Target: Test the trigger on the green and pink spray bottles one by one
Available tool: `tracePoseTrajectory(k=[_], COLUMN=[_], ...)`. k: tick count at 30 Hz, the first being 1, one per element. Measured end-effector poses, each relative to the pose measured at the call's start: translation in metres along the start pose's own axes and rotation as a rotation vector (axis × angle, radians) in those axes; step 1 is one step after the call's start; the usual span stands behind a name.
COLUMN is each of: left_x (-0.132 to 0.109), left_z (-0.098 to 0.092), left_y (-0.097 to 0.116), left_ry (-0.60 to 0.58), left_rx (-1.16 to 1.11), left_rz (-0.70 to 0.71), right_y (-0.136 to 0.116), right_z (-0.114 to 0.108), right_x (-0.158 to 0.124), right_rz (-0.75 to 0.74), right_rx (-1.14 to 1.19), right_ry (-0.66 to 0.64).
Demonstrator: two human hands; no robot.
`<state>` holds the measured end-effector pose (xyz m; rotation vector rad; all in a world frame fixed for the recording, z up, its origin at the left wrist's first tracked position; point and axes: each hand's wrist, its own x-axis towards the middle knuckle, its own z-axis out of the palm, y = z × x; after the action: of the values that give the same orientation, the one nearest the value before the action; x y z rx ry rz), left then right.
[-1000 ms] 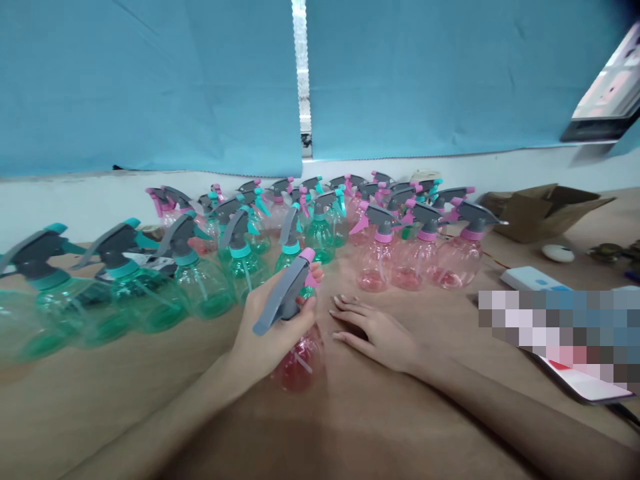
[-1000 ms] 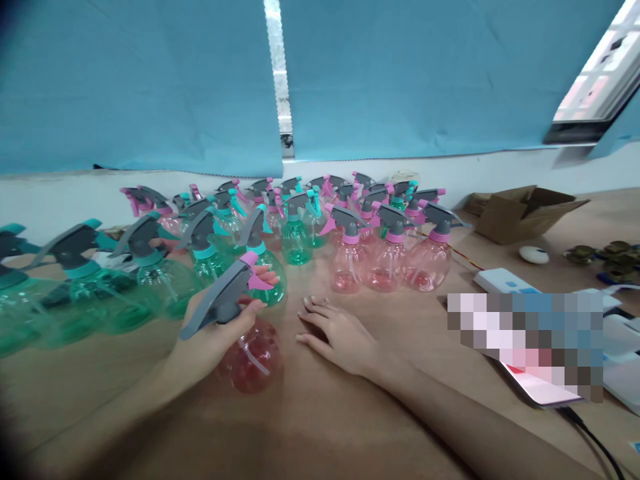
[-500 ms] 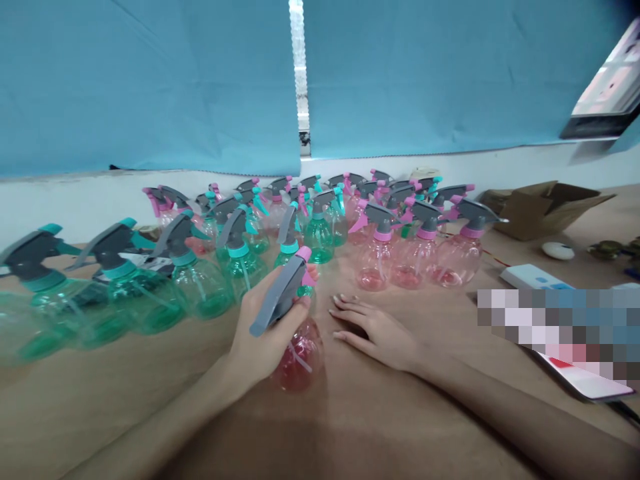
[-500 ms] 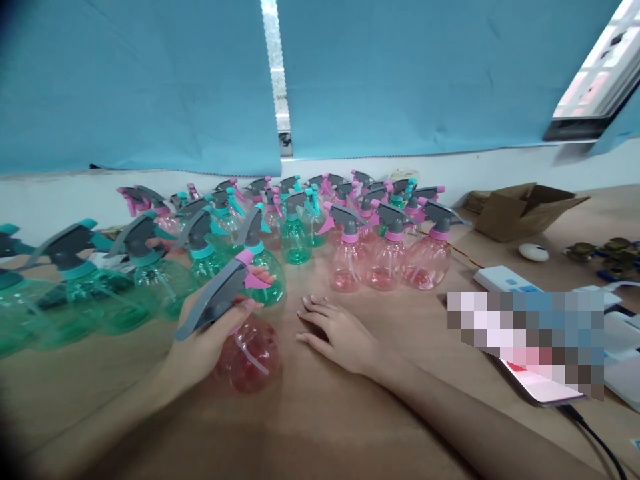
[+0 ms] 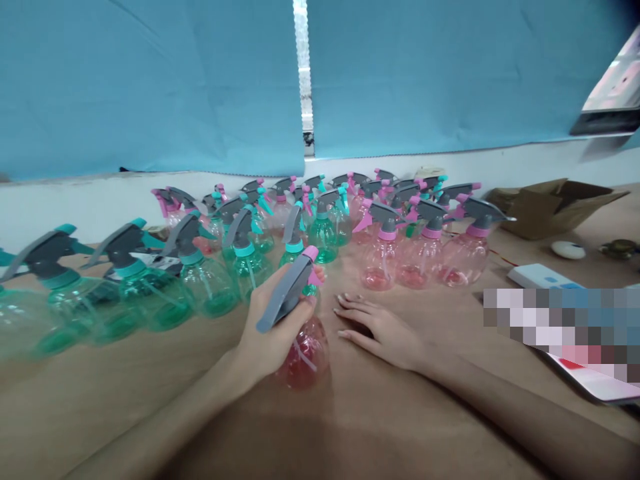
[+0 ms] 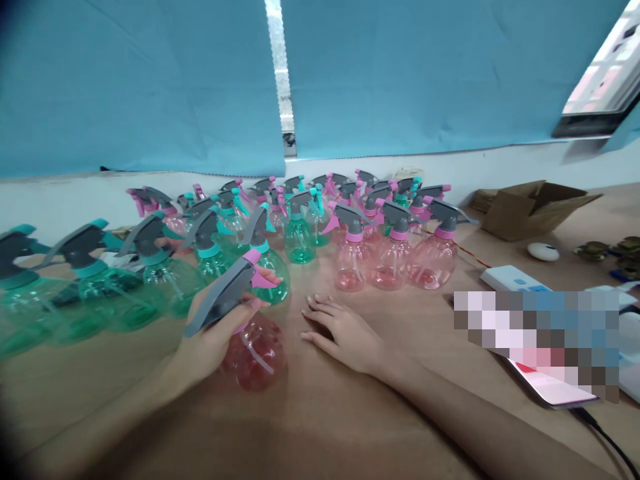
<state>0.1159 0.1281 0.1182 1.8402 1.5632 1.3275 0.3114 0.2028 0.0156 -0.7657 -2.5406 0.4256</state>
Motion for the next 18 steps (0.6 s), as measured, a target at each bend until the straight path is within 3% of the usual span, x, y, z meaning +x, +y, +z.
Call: tracePoseTrajectory(k=[5,14,18], left_x=[0.0005,0.0031,0.0038], left_z=[-0.0017,-0.0052,-0.0041], left_y=[0.0059,0.0039,0.0015], left_ry=[-0.069,-0.089,-0.043], left_rx=[-0.020,0.007,0.054], left_rz=[-0.013,0.049,0.056], right_y=[0.0000,0.0000,-0.0005], right_z=[0.0002,-0.0001,-0.0008], right_x=[-0.0002,-0.0002,0.0002], right_rz=[-0.003,0.002,0.006], right_rx=[0.010,0.035,0.008], right_ry=[-0.004,0.015,-0.003])
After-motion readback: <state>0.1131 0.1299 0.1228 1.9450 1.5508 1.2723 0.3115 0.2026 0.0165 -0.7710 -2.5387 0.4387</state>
